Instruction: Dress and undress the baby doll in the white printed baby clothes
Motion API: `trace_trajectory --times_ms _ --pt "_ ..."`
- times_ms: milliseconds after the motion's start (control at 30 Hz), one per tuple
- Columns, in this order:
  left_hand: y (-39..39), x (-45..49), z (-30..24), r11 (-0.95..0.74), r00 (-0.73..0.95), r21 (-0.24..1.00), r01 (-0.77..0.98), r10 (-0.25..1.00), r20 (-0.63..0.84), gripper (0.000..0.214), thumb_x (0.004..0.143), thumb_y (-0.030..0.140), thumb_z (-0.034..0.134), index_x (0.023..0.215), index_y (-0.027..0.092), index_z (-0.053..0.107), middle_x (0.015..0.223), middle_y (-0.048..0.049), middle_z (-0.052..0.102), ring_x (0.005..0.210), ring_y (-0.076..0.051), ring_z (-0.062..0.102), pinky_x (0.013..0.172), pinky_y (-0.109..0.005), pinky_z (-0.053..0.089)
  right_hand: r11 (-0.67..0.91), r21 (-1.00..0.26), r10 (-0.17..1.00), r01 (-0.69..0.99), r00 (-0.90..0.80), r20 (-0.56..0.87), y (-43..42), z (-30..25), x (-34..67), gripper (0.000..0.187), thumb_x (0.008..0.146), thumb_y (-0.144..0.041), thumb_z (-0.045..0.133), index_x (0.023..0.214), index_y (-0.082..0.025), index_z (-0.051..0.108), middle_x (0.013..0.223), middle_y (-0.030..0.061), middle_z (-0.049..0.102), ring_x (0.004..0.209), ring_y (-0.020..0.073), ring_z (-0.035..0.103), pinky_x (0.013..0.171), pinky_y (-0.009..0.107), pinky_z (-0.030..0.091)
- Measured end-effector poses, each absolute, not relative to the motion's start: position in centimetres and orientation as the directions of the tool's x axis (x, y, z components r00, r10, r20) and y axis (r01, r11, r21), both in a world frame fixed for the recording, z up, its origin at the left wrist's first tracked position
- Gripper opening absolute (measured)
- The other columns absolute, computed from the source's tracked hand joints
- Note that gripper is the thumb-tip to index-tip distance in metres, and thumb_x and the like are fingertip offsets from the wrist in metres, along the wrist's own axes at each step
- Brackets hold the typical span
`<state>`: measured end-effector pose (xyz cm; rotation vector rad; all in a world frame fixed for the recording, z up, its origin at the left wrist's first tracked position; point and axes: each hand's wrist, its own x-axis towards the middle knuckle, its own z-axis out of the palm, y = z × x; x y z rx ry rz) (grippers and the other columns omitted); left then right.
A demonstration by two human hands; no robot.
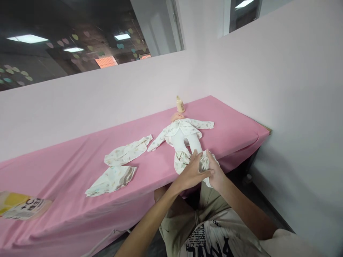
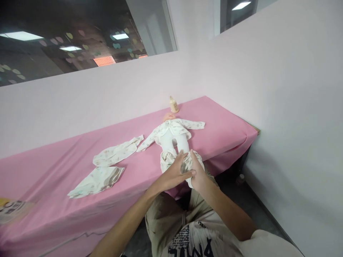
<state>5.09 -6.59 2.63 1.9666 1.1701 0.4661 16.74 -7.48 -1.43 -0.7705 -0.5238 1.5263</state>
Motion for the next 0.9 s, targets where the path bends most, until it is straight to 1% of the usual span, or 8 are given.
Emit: trace_trajectory --times_ms 100,200,367,500,667,733,800,900 --pt "-7.8 5.4 2.2 -0.309 0.513 0.707 0.636 0.854 -0.089 0.077 0.077 0.033 0.064 0.146 0.022 0.032 0.158 -0.0136 0.017 0.146 -0.032 0.012 0.116 -0.048 0.021 -0.210 -0.634 0.967 -0.744 -0.060 -0.249 -7.6 -1.4 16.8 0.046 0.077 -0.059 0.063 0.101 -0.020 0.064 0.088 0.0065 0.073 0.087 0.0237 0.069 0.069 0.033 0.055" --pt "-8.0 6.3 2.0 -0.335 0.451 0.601 0.726 0.891 -0.048 0.063 0.081 0.023 0.053 0.141 0.017 0.037 0.156 -0.0156 0.020 0.144 -0.034 0.020 0.111 -0.050 0.028 -0.212 -0.576 0.966 -0.789 -0.078 -0.248 -7.7 -1.1 16.6 0.040 0.075 -0.051 0.069 0.102 -0.022 0.063 0.087 0.0044 0.072 0.090 0.0230 0.069 0.071 0.032 0.055" --pt "-7.5 6.9 2.0 -0.448 0.458 0.480 0.754 0.883 0.105 0.031 0.089 0.019 0.035 0.110 0.017 0.058 0.133 -0.0143 0.053 0.115 -0.027 0.056 0.095 -0.040 0.042 -0.182 -0.579 0.982 -0.794 -0.116 -0.150 -8.1 -0.4 16.4 0.031 0.066 -0.037 0.076 0.090 -0.023 0.061 0.081 0.0019 0.070 0.093 0.0233 0.067 0.076 0.033 0.054" --pt "-7.0 6.8 2.3 -0.427 0.411 0.598 0.678 0.895 0.173 0.026 0.089 0.019 0.036 0.089 0.019 0.063 0.104 -0.0092 0.066 0.097 -0.023 0.061 0.089 -0.034 0.044 -0.169 -0.583 0.985 -0.795 -0.118 -0.126 -8.0 -0.1 16.3 0.032 0.058 -0.029 0.079 0.082 -0.023 0.058 0.076 -0.0010 0.067 0.093 0.0217 0.066 0.081 0.034 0.053" --pt "-6.3 6.4 2.3 -0.362 0.321 0.733 0.576 0.925 0.205 0.027 0.084 0.018 0.039 0.071 0.018 0.062 0.094 -0.0064 0.065 0.095 -0.019 0.059 0.089 -0.031 0.044 -0.146 -0.592 0.988 -0.793 -0.086 -0.128 -7.5 -0.6 16.1 0.027 0.057 -0.024 0.077 0.074 -0.023 0.057 0.071 -0.0031 0.064 0.075 0.0157 0.063 0.077 0.030 0.051" --pt "-6.0 6.3 2.4 -0.312 0.321 0.787 0.532 0.935 0.153 0.025 0.080 0.018 0.041 0.064 0.017 0.060 0.089 -0.0058 0.065 0.087 -0.018 0.061 0.081 -0.030 0.047 -0.129 -0.609 0.990 -0.783 -0.065 -0.127 -7.4 -0.9 16.0 0.025 0.058 -0.023 0.076 0.068 -0.023 0.054 0.067 -0.0039 0.062 0.067 0.0143 0.060 0.072 0.030 0.051" --pt "-5.8 6.1 2.5 -0.200 0.338 0.857 0.475 0.941 0.032 0.024 0.080 0.021 0.042 0.064 0.017 0.060 0.074 -0.0043 0.062 0.066 -0.015 0.059 0.062 -0.027 0.048 -0.139 -0.619 0.989 -0.773 -0.073 -0.132 -7.4 -1.1 16.0 0.025 0.059 -0.024 0.075 0.065 -0.023 0.051 0.059 -0.0049 0.058 0.060 0.0144 0.058 0.068 0.031 0.051" --pt "-5.6 5.7 2.6 -0.003 0.398 0.918 0.397 0.901 -0.169 0.025 0.082 0.027 0.042 0.072 0.017 0.062 0.051 0.0011 0.049 0.037 -0.009 0.040 0.038 -0.022 0.031 -0.221 -0.630 0.975 -0.744 -0.164 -0.148 -7.4 -1.2 15.9 0.022 0.060 -0.029 0.074 0.065 -0.023 0.054 0.055 -0.0043 0.055 0.061 0.0179 0.060 0.067 0.036 0.052"
